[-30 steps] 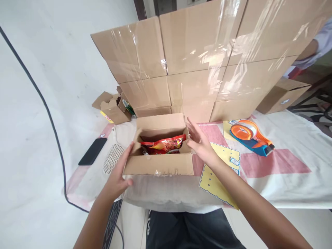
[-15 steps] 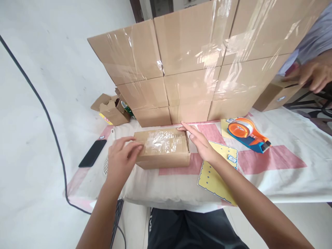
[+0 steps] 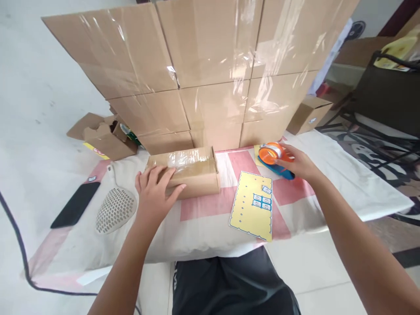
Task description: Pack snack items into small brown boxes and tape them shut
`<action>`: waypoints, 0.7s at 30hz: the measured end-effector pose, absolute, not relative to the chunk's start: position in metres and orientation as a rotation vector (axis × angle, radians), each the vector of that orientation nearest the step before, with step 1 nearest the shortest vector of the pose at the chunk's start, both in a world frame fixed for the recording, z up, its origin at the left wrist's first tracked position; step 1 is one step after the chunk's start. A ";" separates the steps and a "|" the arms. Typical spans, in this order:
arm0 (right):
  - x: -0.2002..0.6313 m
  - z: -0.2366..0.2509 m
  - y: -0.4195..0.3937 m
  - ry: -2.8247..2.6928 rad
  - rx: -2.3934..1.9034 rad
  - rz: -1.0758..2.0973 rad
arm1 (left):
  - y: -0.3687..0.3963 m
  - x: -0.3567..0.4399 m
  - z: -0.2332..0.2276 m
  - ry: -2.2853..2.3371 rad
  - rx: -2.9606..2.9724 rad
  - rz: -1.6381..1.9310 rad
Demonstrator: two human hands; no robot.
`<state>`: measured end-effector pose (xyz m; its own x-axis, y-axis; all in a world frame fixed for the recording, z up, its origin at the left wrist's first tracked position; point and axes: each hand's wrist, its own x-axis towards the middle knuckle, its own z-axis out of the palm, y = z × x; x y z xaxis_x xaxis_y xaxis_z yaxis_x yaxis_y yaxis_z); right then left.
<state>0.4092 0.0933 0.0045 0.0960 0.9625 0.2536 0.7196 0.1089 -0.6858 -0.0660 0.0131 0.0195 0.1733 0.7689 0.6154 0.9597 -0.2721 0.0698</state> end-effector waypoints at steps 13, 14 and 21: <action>0.307 0.022 0.092 -1.447 -0.997 0.804 | 0.011 -0.015 0.011 -1.671 -1.844 -1.140; 0.297 0.024 0.093 -1.483 -0.959 0.746 | 0.007 0.000 0.009 -1.601 -1.924 -1.255; 0.258 0.017 0.098 -1.850 -0.828 0.350 | 0.027 0.084 0.012 -2.141 -2.766 -1.824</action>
